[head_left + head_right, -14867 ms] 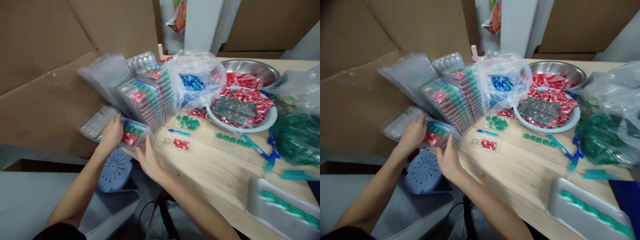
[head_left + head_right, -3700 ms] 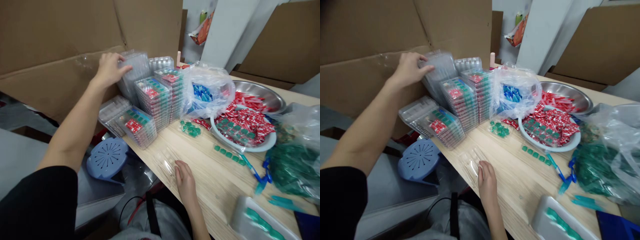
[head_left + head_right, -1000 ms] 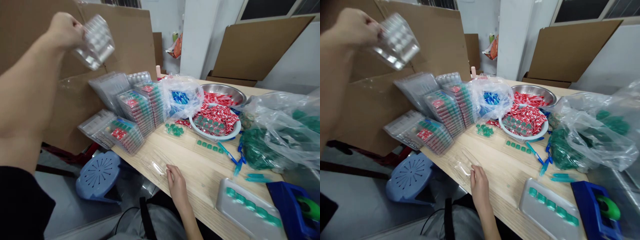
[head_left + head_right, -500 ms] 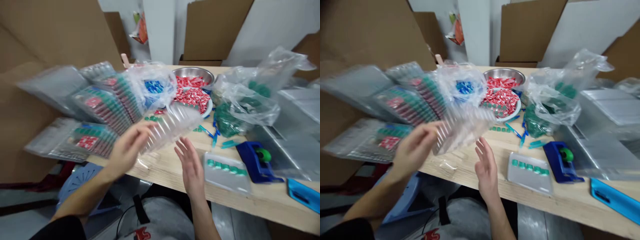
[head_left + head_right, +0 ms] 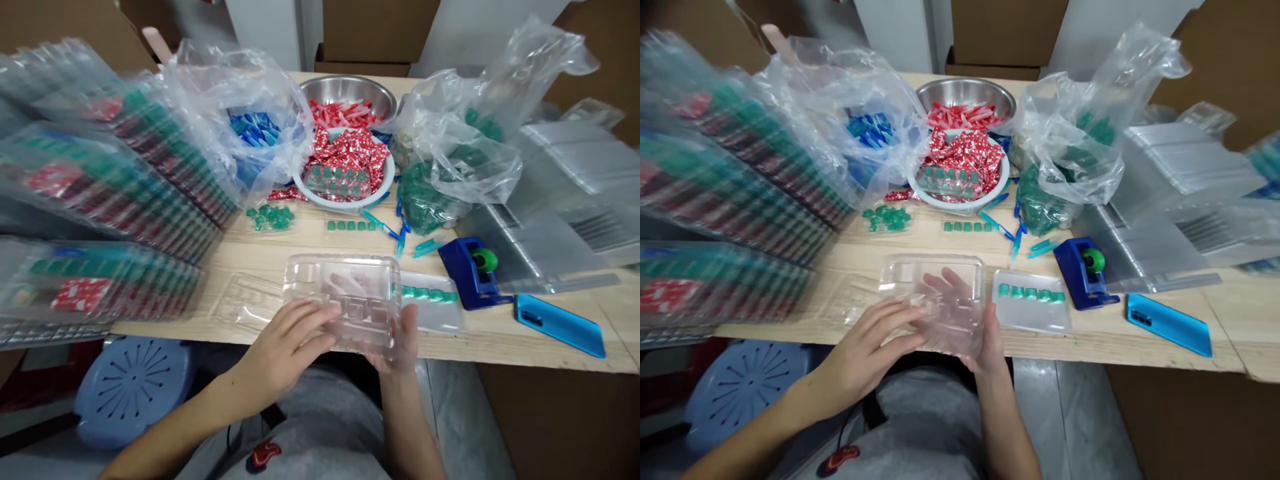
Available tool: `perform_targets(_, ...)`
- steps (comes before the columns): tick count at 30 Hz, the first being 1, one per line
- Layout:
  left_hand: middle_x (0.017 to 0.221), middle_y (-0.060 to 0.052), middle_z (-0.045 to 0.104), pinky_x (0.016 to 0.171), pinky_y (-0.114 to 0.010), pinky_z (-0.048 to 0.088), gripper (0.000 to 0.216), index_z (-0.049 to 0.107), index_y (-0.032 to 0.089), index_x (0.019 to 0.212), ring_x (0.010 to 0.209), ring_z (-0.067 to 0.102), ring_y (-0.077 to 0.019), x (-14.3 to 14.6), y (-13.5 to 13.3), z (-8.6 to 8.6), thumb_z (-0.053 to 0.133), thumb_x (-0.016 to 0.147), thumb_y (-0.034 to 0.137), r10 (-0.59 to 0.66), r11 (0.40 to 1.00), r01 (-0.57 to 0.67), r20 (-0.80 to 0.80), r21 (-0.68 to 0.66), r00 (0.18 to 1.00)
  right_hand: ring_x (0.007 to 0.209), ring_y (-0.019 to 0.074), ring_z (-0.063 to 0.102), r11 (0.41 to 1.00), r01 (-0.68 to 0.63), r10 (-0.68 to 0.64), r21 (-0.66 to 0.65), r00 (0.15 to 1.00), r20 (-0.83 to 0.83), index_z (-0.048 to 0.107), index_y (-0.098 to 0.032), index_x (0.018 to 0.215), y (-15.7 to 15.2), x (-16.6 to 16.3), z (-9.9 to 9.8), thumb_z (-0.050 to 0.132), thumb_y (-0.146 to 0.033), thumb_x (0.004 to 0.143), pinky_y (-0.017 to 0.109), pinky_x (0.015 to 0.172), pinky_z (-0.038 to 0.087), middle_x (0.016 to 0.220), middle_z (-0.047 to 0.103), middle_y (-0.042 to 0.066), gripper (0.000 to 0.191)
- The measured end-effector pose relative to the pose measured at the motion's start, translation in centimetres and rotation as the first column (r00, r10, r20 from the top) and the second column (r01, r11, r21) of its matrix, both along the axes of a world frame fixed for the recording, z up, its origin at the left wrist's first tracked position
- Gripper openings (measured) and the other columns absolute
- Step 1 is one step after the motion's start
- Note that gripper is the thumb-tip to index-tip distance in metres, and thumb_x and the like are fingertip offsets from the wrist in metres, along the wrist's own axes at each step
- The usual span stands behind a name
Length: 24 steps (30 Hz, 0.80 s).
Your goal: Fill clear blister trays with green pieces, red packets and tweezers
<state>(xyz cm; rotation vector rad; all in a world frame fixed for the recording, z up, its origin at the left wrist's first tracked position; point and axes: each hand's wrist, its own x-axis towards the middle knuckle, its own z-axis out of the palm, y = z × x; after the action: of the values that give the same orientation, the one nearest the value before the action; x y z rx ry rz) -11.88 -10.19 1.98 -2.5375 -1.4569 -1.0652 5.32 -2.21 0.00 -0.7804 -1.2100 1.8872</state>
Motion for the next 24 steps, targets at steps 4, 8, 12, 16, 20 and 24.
perform_targets(4,0.126,-0.014,0.064,0.102,-0.039,0.050,0.022,0.063,0.021,0.114,0.120,0.059,-0.0228,0.6,-0.2,-0.5,0.052,0.096,0.025,0.050,0.976,0.009,0.263,-0.218,0.964,0.130,0.0314,0.054,0.994,-0.052,0.057,0.096,0.997,-0.052,0.047,-0.031,0.143,-1.0,0.3,-0.8,0.043,-0.075,0.084,0.052,0.098,0.051,0.146,0.052,0.010,0.074)
perform_targets(8,0.129,-0.013,0.062,0.093,-0.038,0.056,0.051,0.058,0.028,0.124,0.119,0.062,-0.0266,1.7,-0.3,-2.3,0.053,0.086,0.061,0.264,0.887,0.142,0.735,-0.439,0.625,0.148,0.0333,0.024,0.836,-0.135,-0.038,0.532,0.953,0.302,0.034,-0.036,0.150,-2.8,-0.3,-0.8,0.053,-0.063,0.087,0.058,0.115,0.029,0.161,0.028,0.005,0.071)
perform_targets(12,0.098,-0.006,0.074,0.083,-0.037,0.058,0.046,0.066,0.025,0.101,0.094,0.071,-0.0263,1.1,0.1,-3.3,0.076,0.070,0.057,0.555,0.808,0.089,0.803,-0.582,0.216,0.149,0.0299,0.021,0.675,-0.245,-0.086,0.696,0.911,0.404,0.025,-0.042,0.151,-3.4,-0.8,-0.3,0.058,-0.043,0.092,0.054,0.114,0.034,0.164,0.015,0.001,0.067)
perform_targets(16,0.082,-0.004,0.072,0.080,-0.041,0.058,0.052,0.065,0.021,0.080,0.087,0.071,-0.0285,-0.7,0.7,-2.8,0.080,0.056,0.065,0.622,0.781,0.134,0.779,-0.610,-0.079,0.136,0.0245,0.045,0.737,0.166,-0.406,0.655,0.884,0.232,0.043,-0.041,0.143,-2.1,-0.6,-0.7,0.052,-0.029,0.096,0.044,0.100,0.051,0.151,0.041,0.005,0.049)
perform_targets(20,0.070,-0.002,0.070,0.075,-0.038,0.059,0.054,0.064,0.021,0.073,0.080,0.072,-0.0274,-1.2,0.8,-2.2,0.086,0.047,0.063,0.626,0.775,0.202,0.771,-0.599,-0.116,0.129,0.0265,0.050,0.786,0.262,-0.449,0.560,0.865,0.225,0.048,-0.032,0.140,-1.1,-0.6,-1.5,0.056,-0.035,0.093,0.041,0.090,0.055,0.144,0.047,0.010,0.047)
perform_targets(24,0.071,-0.004,0.072,0.075,-0.043,0.059,0.051,0.067,0.022,0.073,0.074,0.072,-0.0281,-1.1,0.4,-2.3,0.083,0.050,0.065,0.660,0.743,0.288,0.733,-0.604,-0.165,0.134,0.0280,0.047,0.786,0.278,-0.501,0.553,0.810,0.305,0.052,-0.028,0.137,-1.3,-0.7,-1.9,0.060,-0.038,0.090,0.049,0.103,0.047,0.144,0.050,0.011,0.049)
